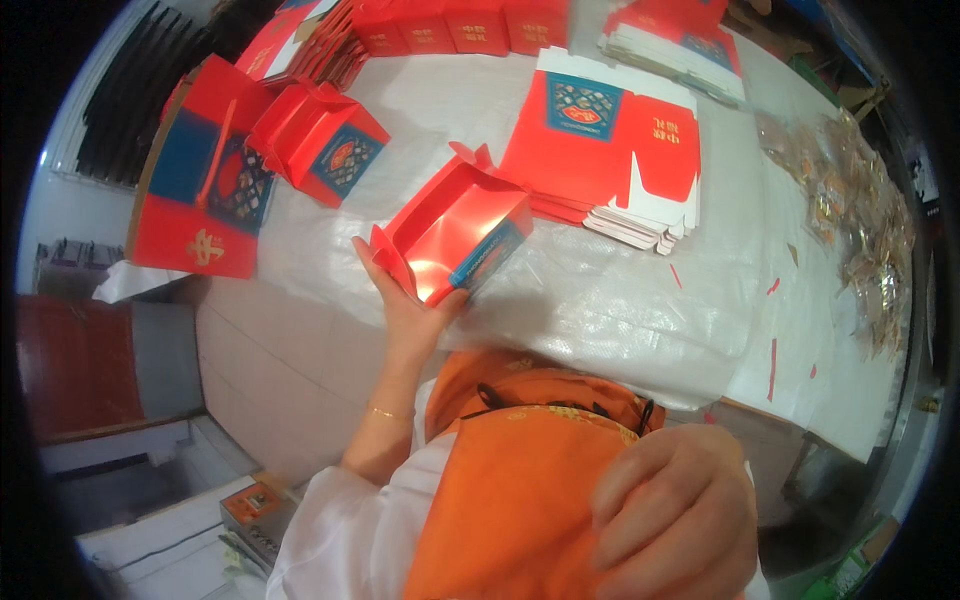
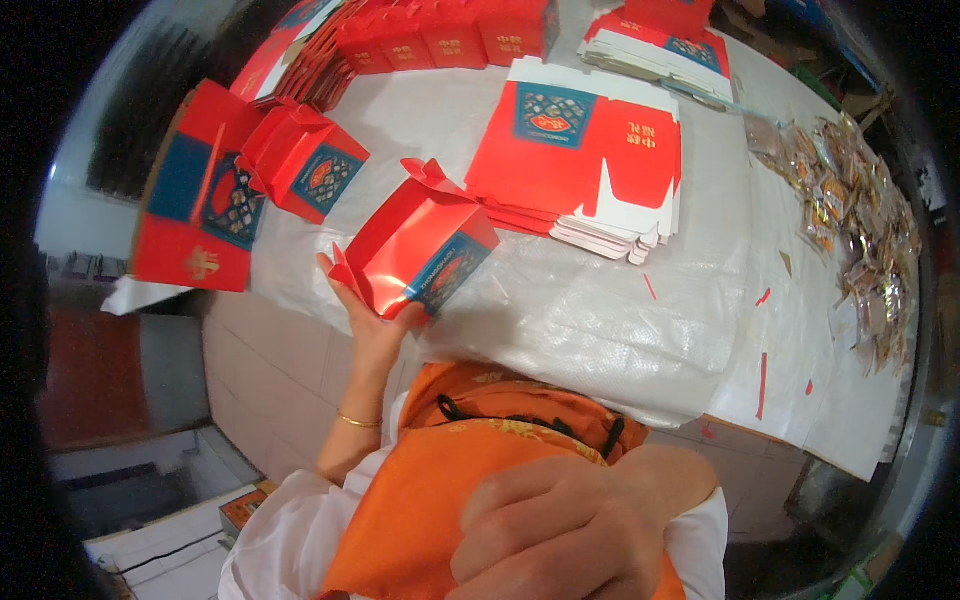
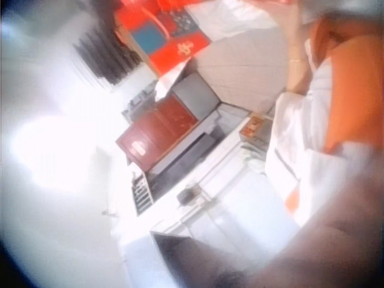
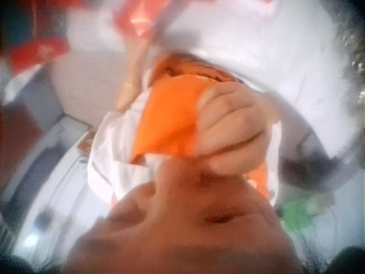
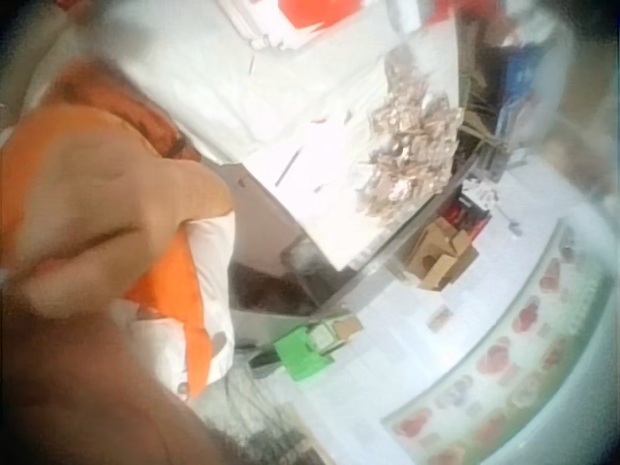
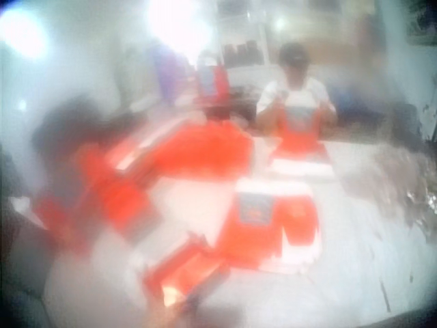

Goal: The person folds red cardboard boxes by hand, places packaged food items inside them, and stacks the completed boxes on a table.

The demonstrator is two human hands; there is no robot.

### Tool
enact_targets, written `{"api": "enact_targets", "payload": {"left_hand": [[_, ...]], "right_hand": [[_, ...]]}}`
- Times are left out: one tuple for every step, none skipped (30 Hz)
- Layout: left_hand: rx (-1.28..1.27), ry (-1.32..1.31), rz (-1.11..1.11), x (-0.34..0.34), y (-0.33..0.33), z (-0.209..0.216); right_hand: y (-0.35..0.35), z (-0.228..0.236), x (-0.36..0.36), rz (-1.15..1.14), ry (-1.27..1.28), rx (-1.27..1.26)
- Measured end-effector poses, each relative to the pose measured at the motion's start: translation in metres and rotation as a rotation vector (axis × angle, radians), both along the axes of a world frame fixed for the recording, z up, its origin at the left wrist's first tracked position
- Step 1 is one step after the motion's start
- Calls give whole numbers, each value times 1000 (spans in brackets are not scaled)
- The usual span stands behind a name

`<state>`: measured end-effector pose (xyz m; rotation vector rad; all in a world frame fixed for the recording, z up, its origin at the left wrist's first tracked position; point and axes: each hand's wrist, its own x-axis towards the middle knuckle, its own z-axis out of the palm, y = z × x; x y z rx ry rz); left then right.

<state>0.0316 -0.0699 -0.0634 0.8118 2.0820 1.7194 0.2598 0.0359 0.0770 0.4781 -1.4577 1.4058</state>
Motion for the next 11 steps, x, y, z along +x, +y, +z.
{"api": "enact_targets", "payload": {"left_hand": [[26, -78, 19, -2, 1, 0], [43, -21, -2, -9, -4, -7], [81, 41, -30, -20, -7, -18], [118, 106, -57, -31, -4, -23], [151, 94, -109, -44, -3, -26], [191, 87, -155, -57, -1, -26], [221, 80, -189, -68, -4, -26], [221, 73, -219, -79, -4, -24], [218, 62, -252, -91, -4, -25], [209, 52, -287, -100, -4, -22], [229, 39, -274, -102, -6, -25]], "right_hand": [[1, -1, -5, -10, -70, 20], [2, -1, -11, -23, -157, 41], [3, 2, -17, -69, -240, 85], [7, 3, -24, -119, -325, 132], [12, 4, -33, -191, -411, 179], [19, 4, -45, -279, -481, 251], [25, -1, -58, -357, -546, 329], [35, -5, -73, -442, -597, 445], [44, -18, -88, -531, -649, 558], [51, -25, -101, -569, -677, 656], [59, -35, -111, -612, -716, 753]]}}
